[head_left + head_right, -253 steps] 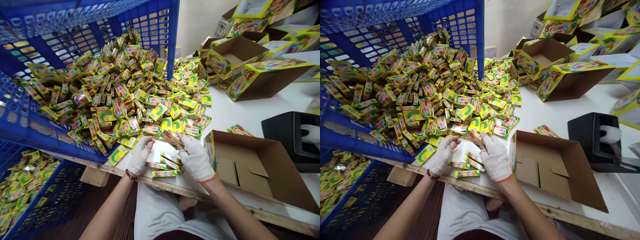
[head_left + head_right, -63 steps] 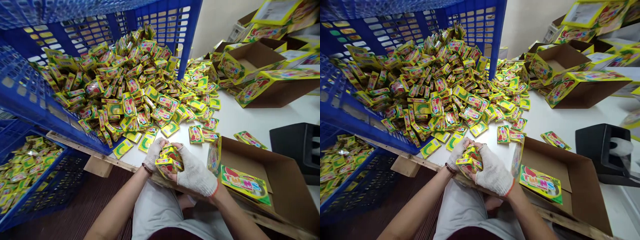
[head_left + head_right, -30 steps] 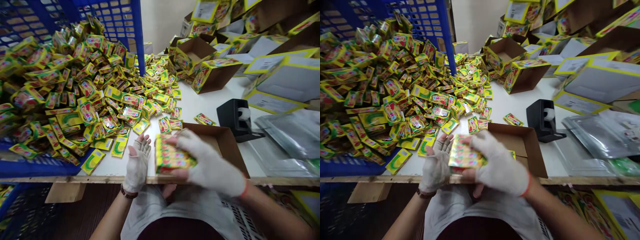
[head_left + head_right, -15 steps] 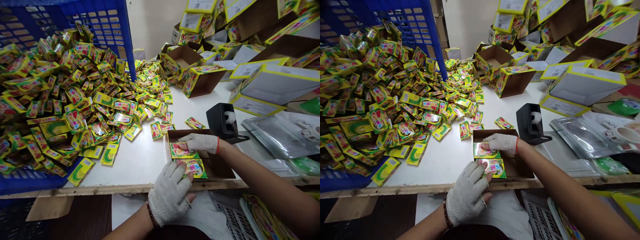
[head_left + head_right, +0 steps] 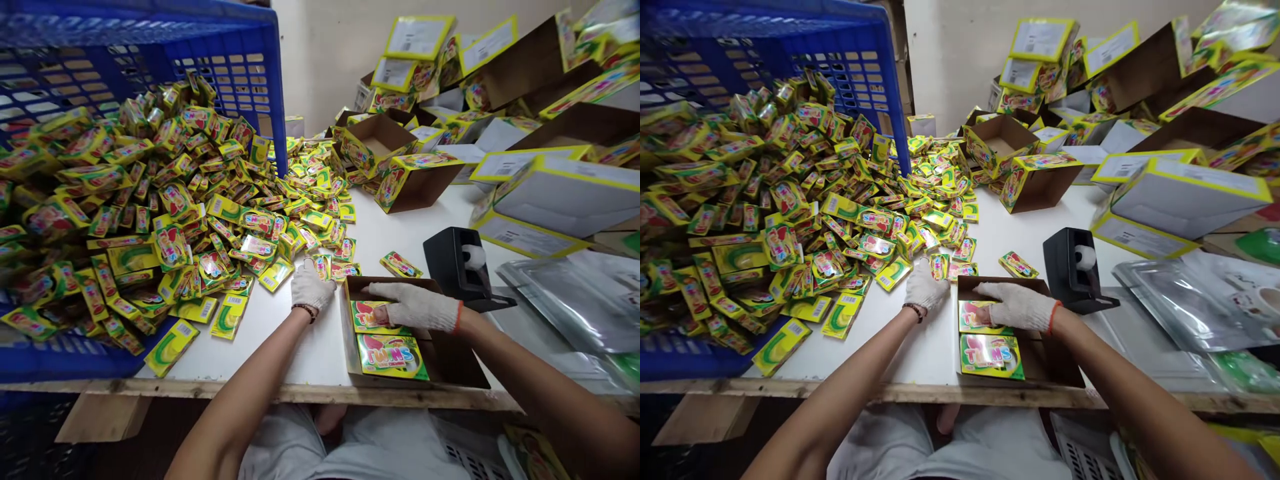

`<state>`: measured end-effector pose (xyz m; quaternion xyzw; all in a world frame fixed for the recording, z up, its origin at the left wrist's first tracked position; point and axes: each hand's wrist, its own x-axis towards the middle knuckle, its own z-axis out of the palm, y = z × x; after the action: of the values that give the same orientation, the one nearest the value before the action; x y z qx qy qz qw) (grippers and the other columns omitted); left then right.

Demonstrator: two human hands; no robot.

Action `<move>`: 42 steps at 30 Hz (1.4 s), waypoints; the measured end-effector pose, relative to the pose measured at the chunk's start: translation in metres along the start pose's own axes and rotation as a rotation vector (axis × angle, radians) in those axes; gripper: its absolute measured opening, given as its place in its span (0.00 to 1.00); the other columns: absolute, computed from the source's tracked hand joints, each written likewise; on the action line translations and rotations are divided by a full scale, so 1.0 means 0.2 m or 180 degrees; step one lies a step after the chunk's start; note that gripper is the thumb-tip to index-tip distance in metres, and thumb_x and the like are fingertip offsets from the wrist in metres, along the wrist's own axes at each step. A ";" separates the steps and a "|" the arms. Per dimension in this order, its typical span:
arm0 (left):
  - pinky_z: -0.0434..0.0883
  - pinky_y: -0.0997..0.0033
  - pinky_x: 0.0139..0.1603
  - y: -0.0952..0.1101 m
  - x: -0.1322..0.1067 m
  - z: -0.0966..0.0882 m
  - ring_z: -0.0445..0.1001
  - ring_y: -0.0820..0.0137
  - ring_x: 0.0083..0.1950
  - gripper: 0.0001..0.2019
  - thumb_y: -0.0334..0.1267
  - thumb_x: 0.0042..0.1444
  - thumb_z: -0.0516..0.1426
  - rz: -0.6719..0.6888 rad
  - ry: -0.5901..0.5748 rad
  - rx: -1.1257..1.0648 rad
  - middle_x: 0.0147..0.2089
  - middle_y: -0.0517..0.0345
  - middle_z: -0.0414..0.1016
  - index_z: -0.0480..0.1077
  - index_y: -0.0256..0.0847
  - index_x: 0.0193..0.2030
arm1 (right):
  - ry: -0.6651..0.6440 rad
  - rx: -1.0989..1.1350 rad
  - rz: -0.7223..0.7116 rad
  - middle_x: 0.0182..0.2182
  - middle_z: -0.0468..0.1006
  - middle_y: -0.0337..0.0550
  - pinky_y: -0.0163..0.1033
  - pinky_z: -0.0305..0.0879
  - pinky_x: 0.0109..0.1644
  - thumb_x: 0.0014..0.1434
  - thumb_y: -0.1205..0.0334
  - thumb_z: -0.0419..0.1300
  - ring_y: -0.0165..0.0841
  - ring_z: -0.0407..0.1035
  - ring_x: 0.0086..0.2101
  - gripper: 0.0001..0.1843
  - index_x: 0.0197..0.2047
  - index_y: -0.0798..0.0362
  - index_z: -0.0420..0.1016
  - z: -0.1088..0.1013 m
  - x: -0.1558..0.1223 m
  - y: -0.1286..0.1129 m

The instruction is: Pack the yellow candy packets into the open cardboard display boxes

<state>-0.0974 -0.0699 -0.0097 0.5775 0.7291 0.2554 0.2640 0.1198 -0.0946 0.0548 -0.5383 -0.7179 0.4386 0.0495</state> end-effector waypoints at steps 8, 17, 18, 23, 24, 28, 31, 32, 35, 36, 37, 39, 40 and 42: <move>0.58 0.51 0.69 -0.08 -0.17 -0.11 0.63 0.50 0.67 0.34 0.39 0.51 0.60 0.1754 0.0613 -0.0457 0.63 0.42 0.67 0.61 0.43 0.66 | 0.1263 -0.0232 -0.0958 0.52 0.78 0.48 0.49 0.71 0.54 0.52 0.54 0.64 0.45 0.73 0.48 0.32 0.60 0.51 0.72 -0.10 0.18 -0.27; 0.57 0.47 0.66 -0.32 -0.05 -0.38 0.62 0.48 0.63 0.17 0.34 0.44 0.66 0.0166 0.0446 -0.0009 0.53 0.44 0.70 0.72 0.41 0.44 | 0.0728 0.0479 -0.0518 0.43 0.80 0.45 0.48 0.75 0.47 0.46 0.64 0.68 0.43 0.74 0.42 0.23 0.48 0.51 0.77 -0.10 0.38 -0.45; 0.56 0.47 0.67 -0.34 -0.04 -0.38 0.62 0.48 0.63 0.18 0.31 0.42 0.66 0.0034 0.0478 -0.0213 0.52 0.45 0.70 0.72 0.42 0.43 | 0.0669 0.1051 -0.0448 0.45 0.80 0.46 0.48 0.76 0.45 0.46 0.64 0.68 0.43 0.75 0.42 0.23 0.48 0.51 0.76 -0.10 0.37 -0.44; 0.69 0.54 0.55 -0.36 0.00 -0.29 0.73 0.59 0.47 0.05 0.40 0.54 0.59 -0.0166 0.0456 -0.1185 0.37 0.53 0.75 0.72 0.43 0.36 | 0.0503 0.2948 -0.0125 0.44 0.80 0.47 0.43 0.77 0.43 0.54 0.63 0.65 0.36 0.75 0.40 0.10 0.40 0.52 0.72 -0.05 0.34 -0.41; 0.72 0.57 0.50 -0.35 0.01 -0.26 0.74 0.61 0.42 0.08 0.43 0.56 0.57 -0.0194 0.0431 -0.1453 0.35 0.54 0.75 0.73 0.42 0.37 | 0.0489 0.3097 -0.0063 0.44 0.80 0.48 0.43 0.77 0.43 0.55 0.63 0.65 0.36 0.75 0.39 0.09 0.40 0.52 0.72 -0.04 0.34 -0.41; 0.75 0.66 0.41 -0.19 0.01 -0.13 0.77 0.67 0.40 0.22 0.54 0.60 0.53 -0.0067 0.0398 -0.2534 0.44 0.50 0.78 0.71 0.38 0.50 | 0.0168 0.3003 0.0006 0.43 0.81 0.48 0.38 0.76 0.38 0.55 0.60 0.66 0.35 0.76 0.39 0.12 0.41 0.52 0.70 0.02 0.36 -0.42; 0.75 0.67 0.47 -0.05 0.04 -0.07 0.78 0.68 0.47 0.24 0.51 0.66 0.48 0.0515 0.0323 -0.2788 0.53 0.47 0.77 0.65 0.38 0.60 | 0.0169 0.2547 -0.0165 0.43 0.80 0.46 0.39 0.75 0.36 0.51 0.58 0.68 0.36 0.75 0.37 0.21 0.46 0.50 0.67 0.00 0.38 -0.43; 0.75 0.67 0.49 -0.02 0.06 -0.06 0.77 0.68 0.50 0.23 0.48 0.68 0.45 0.0752 0.0274 -0.2463 0.55 0.46 0.76 0.64 0.38 0.62 | 0.0355 0.2306 -0.0228 0.42 0.80 0.45 0.40 0.75 0.36 0.49 0.58 0.69 0.36 0.75 0.36 0.24 0.48 0.50 0.66 -0.04 0.38 -0.43; 0.73 0.61 0.56 0.00 0.12 -0.05 0.75 0.64 0.55 0.17 0.41 0.68 0.48 0.1211 0.0032 -0.0999 0.56 0.47 0.75 0.67 0.40 0.59 | 0.0910 0.1411 -0.0444 0.40 0.78 0.43 0.43 0.74 0.38 0.46 0.60 0.69 0.36 0.73 0.35 0.36 0.57 0.48 0.62 -0.20 0.38 -0.37; 0.71 0.59 0.58 -0.01 0.14 -0.04 0.74 0.61 0.55 0.14 0.40 0.63 0.55 0.1295 -0.0100 -0.0657 0.54 0.48 0.76 0.70 0.41 0.54 | 0.0924 0.1102 -0.0491 0.39 0.78 0.42 0.43 0.73 0.39 0.45 0.60 0.69 0.37 0.73 0.36 0.37 0.58 0.49 0.62 -0.26 0.38 -0.33; 0.70 0.56 0.60 -0.03 0.15 -0.03 0.74 0.58 0.56 0.14 0.39 0.55 0.62 0.1377 -0.0242 -0.0458 0.52 0.49 0.76 0.72 0.41 0.49 | 0.0830 0.0800 -0.0497 0.39 0.78 0.42 0.43 0.72 0.40 0.44 0.59 0.68 0.38 0.73 0.37 0.36 0.57 0.49 0.64 -0.32 0.37 -0.30; 0.69 0.52 0.60 -0.06 0.18 -0.01 0.73 0.53 0.56 0.19 0.36 0.41 0.70 0.1524 -0.0465 -0.0183 0.50 0.48 0.75 0.73 0.41 0.41 | 0.0452 0.0266 -0.0405 0.37 0.78 0.42 0.41 0.70 0.41 0.44 0.56 0.68 0.39 0.71 0.38 0.27 0.48 0.52 0.72 -0.41 0.36 -0.23; 0.69 0.50 0.60 -0.06 0.19 0.00 0.73 0.51 0.56 0.20 0.35 0.39 0.71 0.1585 -0.0536 -0.0039 0.49 0.47 0.75 0.73 0.41 0.40 | 0.0262 0.0068 -0.0339 0.35 0.77 0.41 0.40 0.69 0.40 0.44 0.53 0.67 0.38 0.71 0.37 0.22 0.43 0.53 0.73 -0.43 0.36 -0.19; 0.69 0.49 0.59 -0.04 0.21 0.02 0.73 0.50 0.55 0.19 0.36 0.42 0.69 0.1680 -0.0602 0.0169 0.49 0.45 0.74 0.72 0.41 0.42 | -0.0089 -0.0080 -0.0278 0.32 0.76 0.40 0.39 0.67 0.38 0.45 0.51 0.65 0.36 0.69 0.35 0.19 0.38 0.54 0.73 -0.43 0.37 -0.13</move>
<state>-0.1087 -0.0297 -0.0231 0.7754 0.5320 0.2411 0.2400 0.1163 0.0143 0.0953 -0.5009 -0.7468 0.4344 0.0517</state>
